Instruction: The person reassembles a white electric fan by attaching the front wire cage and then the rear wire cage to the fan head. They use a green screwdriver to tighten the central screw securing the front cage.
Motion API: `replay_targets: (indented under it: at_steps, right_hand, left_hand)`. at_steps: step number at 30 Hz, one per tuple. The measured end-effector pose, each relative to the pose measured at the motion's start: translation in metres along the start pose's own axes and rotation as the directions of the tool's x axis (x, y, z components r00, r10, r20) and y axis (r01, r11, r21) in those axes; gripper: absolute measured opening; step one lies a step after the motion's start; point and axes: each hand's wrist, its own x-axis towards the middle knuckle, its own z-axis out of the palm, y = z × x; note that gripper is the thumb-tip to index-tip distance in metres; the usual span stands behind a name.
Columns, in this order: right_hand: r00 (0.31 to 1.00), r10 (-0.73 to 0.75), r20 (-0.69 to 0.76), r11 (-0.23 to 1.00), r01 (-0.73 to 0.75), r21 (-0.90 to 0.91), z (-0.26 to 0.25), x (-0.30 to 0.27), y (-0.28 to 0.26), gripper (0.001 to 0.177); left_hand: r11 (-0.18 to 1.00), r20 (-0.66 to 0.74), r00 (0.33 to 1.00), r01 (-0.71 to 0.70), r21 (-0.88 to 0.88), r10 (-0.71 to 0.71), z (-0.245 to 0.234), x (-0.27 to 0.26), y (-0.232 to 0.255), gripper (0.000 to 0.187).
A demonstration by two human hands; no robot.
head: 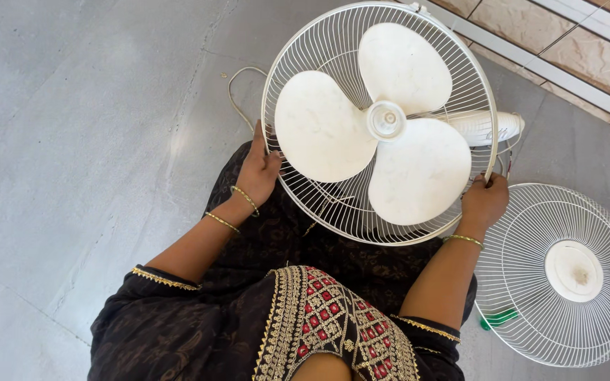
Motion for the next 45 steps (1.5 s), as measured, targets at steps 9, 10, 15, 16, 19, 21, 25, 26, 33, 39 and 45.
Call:
replay_targets:
  at_steps: [9,10,15,16,19,21,25,26,33,39,45]
  right_hand:
    - [0.989,0.123,0.086,0.926,-0.146,0.347,0.007,0.002,0.011,0.022]
    - [0.989,0.122,0.081,0.919,-0.143,0.367,0.008,0.003,0.012,0.022]
    - [0.991,0.105,0.077,0.888,-0.128,0.442,0.015,0.005,0.021,0.020]
    - [0.992,0.101,0.080,0.877,-0.127,0.464,0.015,0.005,0.022,0.020]
    - [0.994,0.091,0.057,0.892,-0.107,0.440,0.016,0.006,0.023,0.021]
    - [0.984,0.157,0.085,0.864,-0.178,0.471,0.017,0.006,0.023,0.020]
    - [0.987,0.143,0.068,0.869,-0.159,0.468,0.019,0.008,0.026,0.018]
    - [0.986,0.152,0.073,0.862,-0.168,0.479,0.019,0.007,0.028,0.018]
    - [0.976,0.198,0.091,0.797,-0.214,0.565,0.020,0.006,0.023,0.016]
    - [0.996,0.084,0.038,0.847,-0.091,0.524,0.014,-0.006,-0.002,0.023]
    - [0.963,0.203,0.175,0.744,-0.268,0.612,0.008,-0.017,-0.023,0.033]
  left_hand:
    - [0.879,0.106,0.993,0.014,-0.476,0.042,0.001,0.008,-0.025,0.076]
    - [0.879,0.121,0.991,0.013,-0.476,0.051,-0.001,0.012,-0.026,0.076]
    - [0.936,-0.066,0.944,-0.310,0.166,0.325,-0.001,0.008,-0.016,0.075]
    - [0.786,-0.097,0.867,-0.389,0.479,0.488,0.001,0.001,-0.013,0.074]
    - [0.407,0.134,0.807,-0.425,0.809,0.576,0.004,-0.016,-0.002,0.047]
    - [0.422,0.317,0.718,-0.645,0.637,0.619,0.007,-0.033,0.003,0.027]
    - [0.330,0.424,0.541,-0.816,0.474,0.726,0.016,-0.052,0.008,0.028]
    - [0.312,0.433,0.525,-0.825,0.472,0.733,0.017,-0.052,0.008,0.021]
    - [0.291,0.386,0.494,-0.830,0.476,0.779,0.015,-0.038,0.011,0.004]
    - [0.345,0.384,0.549,-0.805,0.483,0.742,0.004,-0.023,0.020,0.005]
    - [0.362,0.376,0.576,-0.785,0.503,0.726,-0.003,-0.012,0.022,0.009]
